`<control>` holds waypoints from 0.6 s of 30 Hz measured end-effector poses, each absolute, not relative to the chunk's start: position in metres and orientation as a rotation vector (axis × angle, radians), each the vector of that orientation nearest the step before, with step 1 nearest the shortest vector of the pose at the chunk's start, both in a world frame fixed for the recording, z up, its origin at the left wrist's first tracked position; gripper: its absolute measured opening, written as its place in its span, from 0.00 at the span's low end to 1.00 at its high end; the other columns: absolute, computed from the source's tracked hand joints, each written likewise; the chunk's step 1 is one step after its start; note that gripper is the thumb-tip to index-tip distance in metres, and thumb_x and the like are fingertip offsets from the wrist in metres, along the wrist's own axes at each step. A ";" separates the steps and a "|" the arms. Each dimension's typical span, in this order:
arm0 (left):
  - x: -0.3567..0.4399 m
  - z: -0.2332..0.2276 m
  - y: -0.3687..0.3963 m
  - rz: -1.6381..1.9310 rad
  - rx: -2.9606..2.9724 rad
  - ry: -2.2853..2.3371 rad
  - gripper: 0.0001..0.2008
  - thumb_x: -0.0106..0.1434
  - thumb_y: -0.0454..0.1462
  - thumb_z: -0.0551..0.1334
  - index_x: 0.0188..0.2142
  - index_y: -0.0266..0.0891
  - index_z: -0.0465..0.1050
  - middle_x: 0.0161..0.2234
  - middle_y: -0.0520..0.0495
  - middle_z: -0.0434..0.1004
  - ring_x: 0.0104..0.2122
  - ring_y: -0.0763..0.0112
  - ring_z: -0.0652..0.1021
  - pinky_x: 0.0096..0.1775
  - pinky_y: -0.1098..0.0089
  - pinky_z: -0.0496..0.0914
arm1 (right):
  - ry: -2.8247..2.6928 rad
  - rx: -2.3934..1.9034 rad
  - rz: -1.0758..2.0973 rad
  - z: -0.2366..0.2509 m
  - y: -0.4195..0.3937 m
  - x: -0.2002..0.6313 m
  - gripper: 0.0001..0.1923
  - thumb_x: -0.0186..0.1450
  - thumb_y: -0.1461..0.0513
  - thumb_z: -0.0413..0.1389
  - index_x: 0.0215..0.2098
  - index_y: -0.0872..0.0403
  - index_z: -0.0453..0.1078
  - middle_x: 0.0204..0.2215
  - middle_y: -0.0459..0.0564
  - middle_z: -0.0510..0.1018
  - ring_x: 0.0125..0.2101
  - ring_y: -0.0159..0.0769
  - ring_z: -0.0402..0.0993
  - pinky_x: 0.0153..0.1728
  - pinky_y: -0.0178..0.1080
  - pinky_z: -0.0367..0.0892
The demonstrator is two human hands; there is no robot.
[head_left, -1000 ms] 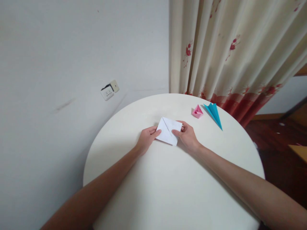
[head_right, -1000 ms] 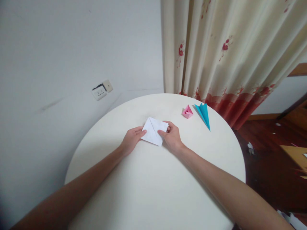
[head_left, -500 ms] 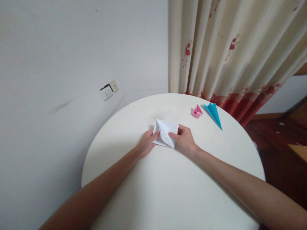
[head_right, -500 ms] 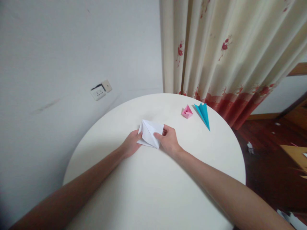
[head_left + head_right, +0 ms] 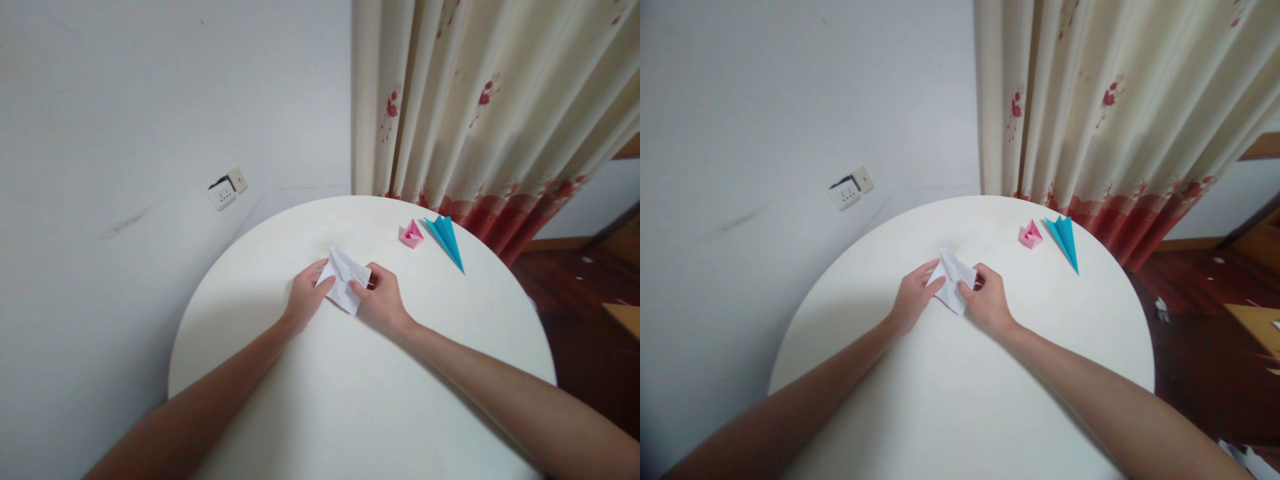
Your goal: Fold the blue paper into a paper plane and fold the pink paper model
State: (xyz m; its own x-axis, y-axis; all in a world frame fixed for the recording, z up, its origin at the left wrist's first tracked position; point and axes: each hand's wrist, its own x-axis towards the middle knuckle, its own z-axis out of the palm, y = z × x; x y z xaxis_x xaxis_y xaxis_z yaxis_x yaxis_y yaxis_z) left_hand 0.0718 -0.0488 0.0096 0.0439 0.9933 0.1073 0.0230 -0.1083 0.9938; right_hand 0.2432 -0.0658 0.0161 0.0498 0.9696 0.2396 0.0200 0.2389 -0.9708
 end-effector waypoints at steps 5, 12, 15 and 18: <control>0.071 0.009 -0.047 1.368 1.396 1.184 0.15 0.56 0.41 0.68 0.38 0.41 0.65 0.31 0.52 0.75 0.28 0.70 0.78 0.28 0.74 0.71 | -1.166 -1.140 0.975 0.015 -0.060 0.246 0.11 0.52 0.59 0.63 0.24 0.52 0.63 0.20 0.41 0.67 0.24 0.32 0.63 0.24 0.34 0.58; 0.075 0.016 -0.050 1.417 1.253 1.139 0.21 0.55 0.44 0.70 0.41 0.41 0.62 0.38 0.50 0.74 0.34 0.65 0.80 0.31 0.66 0.78 | -1.064 -1.149 0.977 0.015 -0.056 0.247 0.12 0.51 0.57 0.63 0.25 0.54 0.65 0.20 0.40 0.67 0.24 0.31 0.62 0.25 0.35 0.57; 0.075 0.018 -0.051 1.408 1.251 1.118 0.21 0.54 0.44 0.71 0.39 0.40 0.63 0.37 0.50 0.75 0.32 0.67 0.80 0.33 0.65 0.78 | -1.028 -1.120 0.999 0.012 -0.054 0.248 0.12 0.51 0.57 0.64 0.27 0.55 0.67 0.22 0.41 0.69 0.25 0.31 0.63 0.27 0.35 0.58; 0.074 0.018 -0.051 1.375 1.273 1.120 0.19 0.53 0.45 0.72 0.34 0.39 0.65 0.33 0.50 0.76 0.31 0.67 0.79 0.34 0.66 0.77 | -1.000 -1.099 1.038 0.008 -0.052 0.248 0.13 0.51 0.57 0.64 0.29 0.55 0.68 0.23 0.42 0.71 0.26 0.31 0.64 0.28 0.36 0.58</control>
State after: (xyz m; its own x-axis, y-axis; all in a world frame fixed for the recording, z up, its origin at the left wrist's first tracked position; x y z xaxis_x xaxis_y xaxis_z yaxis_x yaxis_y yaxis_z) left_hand 0.0738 -0.0513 0.0180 -0.0391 0.9866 0.1584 -0.0442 -0.1601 0.9861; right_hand 0.2478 -0.0518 0.0083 0.2159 0.9708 0.1050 -0.1413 0.1374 -0.9804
